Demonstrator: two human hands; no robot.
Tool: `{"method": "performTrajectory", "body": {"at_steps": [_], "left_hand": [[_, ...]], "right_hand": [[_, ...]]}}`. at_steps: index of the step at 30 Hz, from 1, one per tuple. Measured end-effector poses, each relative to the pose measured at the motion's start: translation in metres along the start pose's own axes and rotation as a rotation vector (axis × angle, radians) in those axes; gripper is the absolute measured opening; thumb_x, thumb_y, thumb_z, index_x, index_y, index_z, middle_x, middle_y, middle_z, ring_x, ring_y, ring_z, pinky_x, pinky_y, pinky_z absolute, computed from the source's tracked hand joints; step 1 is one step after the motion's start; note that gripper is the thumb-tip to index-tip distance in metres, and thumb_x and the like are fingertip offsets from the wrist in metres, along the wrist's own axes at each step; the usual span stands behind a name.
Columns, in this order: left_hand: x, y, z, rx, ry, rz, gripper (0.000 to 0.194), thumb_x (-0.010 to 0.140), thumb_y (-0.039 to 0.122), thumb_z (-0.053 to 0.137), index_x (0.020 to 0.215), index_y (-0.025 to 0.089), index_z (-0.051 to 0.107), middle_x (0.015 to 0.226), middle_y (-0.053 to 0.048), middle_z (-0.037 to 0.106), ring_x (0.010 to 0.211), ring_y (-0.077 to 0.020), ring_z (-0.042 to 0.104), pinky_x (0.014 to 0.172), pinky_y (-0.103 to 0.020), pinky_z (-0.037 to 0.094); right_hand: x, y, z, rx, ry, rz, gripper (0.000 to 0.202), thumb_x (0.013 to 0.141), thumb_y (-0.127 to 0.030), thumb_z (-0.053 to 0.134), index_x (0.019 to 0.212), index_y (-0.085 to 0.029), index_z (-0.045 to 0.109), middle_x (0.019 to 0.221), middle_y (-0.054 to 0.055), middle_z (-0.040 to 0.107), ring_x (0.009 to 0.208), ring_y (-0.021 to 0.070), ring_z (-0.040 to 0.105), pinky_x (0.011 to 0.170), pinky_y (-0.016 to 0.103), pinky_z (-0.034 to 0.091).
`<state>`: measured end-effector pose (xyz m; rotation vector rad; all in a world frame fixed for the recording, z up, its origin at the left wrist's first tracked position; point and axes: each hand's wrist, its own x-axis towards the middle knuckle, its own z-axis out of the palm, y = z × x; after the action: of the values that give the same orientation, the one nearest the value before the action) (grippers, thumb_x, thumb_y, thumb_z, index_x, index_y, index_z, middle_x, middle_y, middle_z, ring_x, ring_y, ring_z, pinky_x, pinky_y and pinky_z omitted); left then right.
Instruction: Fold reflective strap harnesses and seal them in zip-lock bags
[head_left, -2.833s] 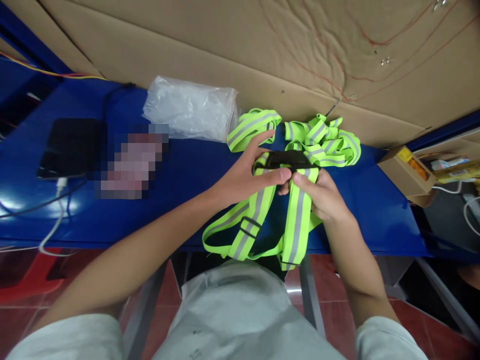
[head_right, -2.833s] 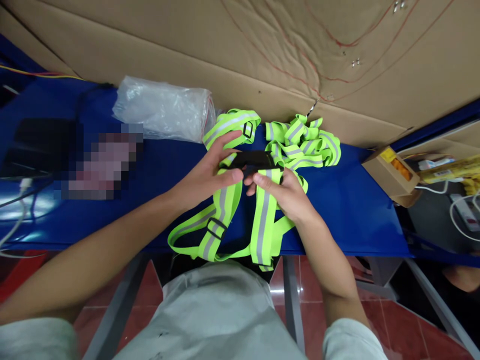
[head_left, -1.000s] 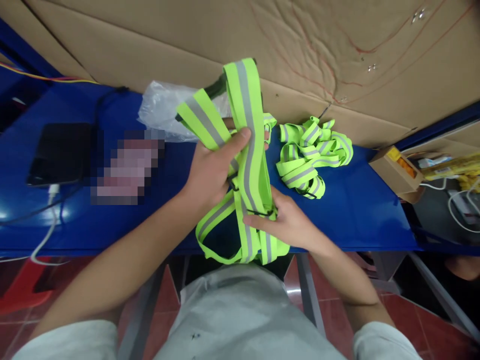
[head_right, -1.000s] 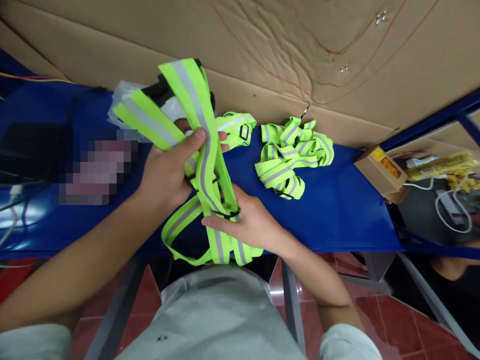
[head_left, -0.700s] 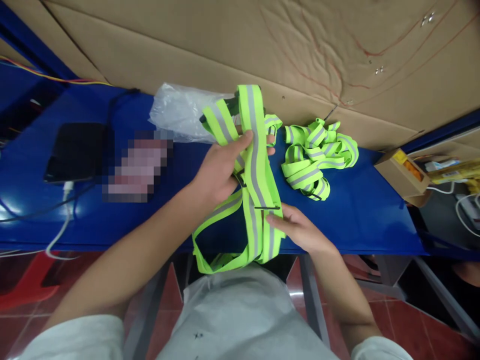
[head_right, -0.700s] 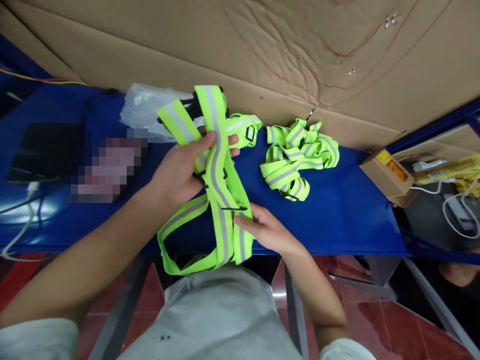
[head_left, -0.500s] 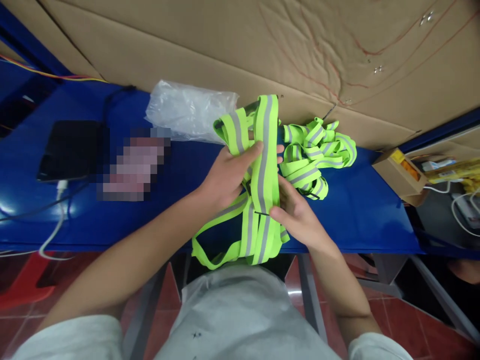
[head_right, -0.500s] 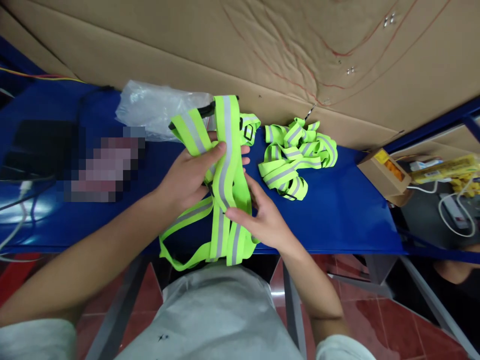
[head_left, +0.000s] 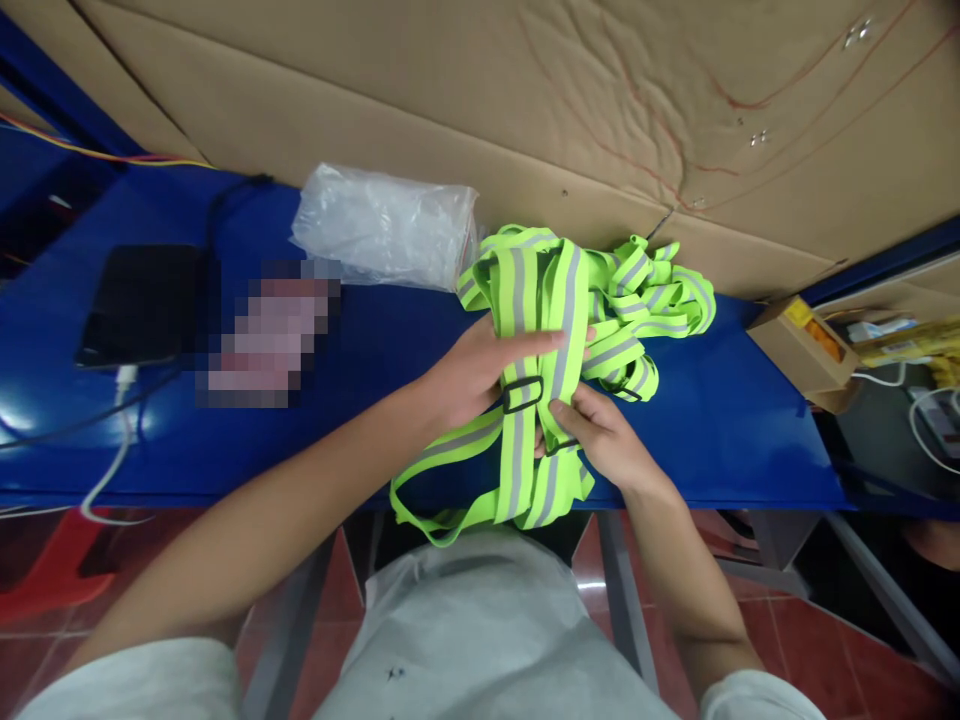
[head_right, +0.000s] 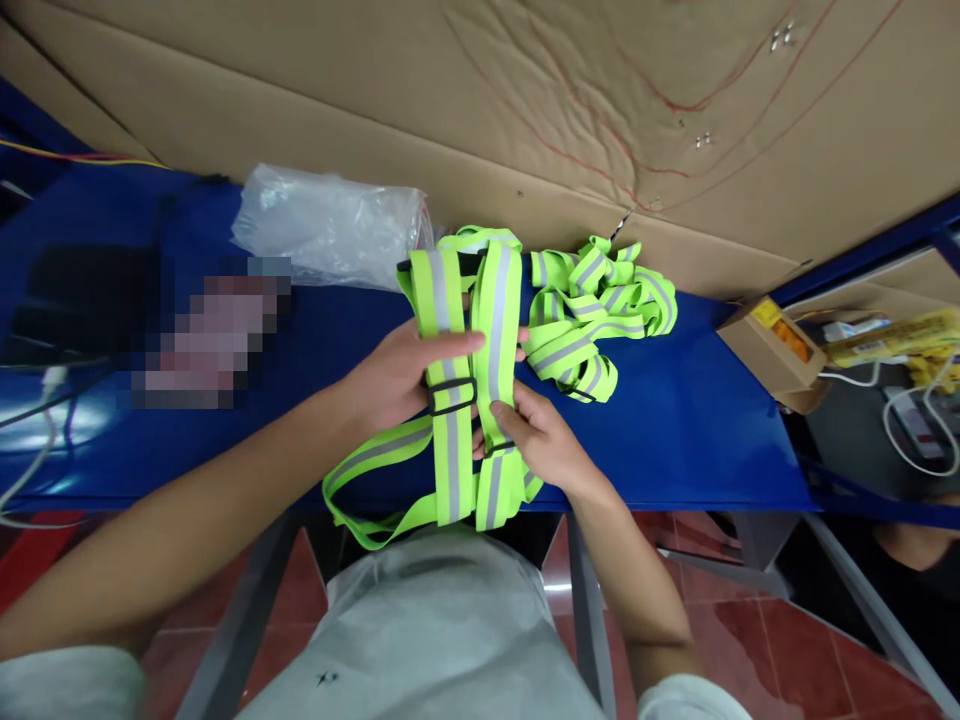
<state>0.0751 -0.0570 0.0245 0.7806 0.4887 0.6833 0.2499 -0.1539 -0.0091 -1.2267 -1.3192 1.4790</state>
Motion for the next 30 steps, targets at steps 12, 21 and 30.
{"method": "performTrajectory", "body": {"at_steps": [12,21,30], "left_hand": [[-0.003,-0.013,-0.007,0.091,-0.266,-0.118,0.04,0.087,0.03,0.084,0.124,0.018,0.077,0.12,-0.014,0.081,0.105,-0.0296,0.08,0.092,-0.04,0.064],[0.004,-0.022,-0.004,0.066,-0.032,-0.149,0.054,0.073,0.039,0.095,0.12,0.018,0.077,0.119,-0.011,0.081,0.109,-0.0294,0.077,0.096,-0.039,0.06],[0.006,-0.025,-0.01,0.439,-0.073,-0.024,0.05,0.093,0.063,0.07,0.123,0.024,0.076,0.135,-0.007,0.075,0.138,-0.0302,0.062,0.121,-0.042,0.044]], "right_hand": [[0.04,-0.068,-0.038,0.077,0.056,0.027,0.087,0.088,-0.093,0.046,0.133,-0.022,0.068,0.099,0.007,0.079,0.055,0.0138,0.063,0.05,0.029,0.054],[0.06,-0.056,-0.038,0.244,0.265,0.105,0.045,0.077,-0.049,0.086,0.11,-0.021,0.075,0.076,0.001,0.076,0.062,0.0211,0.071,0.055,0.034,0.061],[0.057,-0.05,-0.044,0.24,0.334,0.019,0.059,0.09,-0.078,0.064,0.123,-0.03,0.073,0.109,0.002,0.08,0.119,0.0284,0.075,0.097,0.041,0.067]]}}
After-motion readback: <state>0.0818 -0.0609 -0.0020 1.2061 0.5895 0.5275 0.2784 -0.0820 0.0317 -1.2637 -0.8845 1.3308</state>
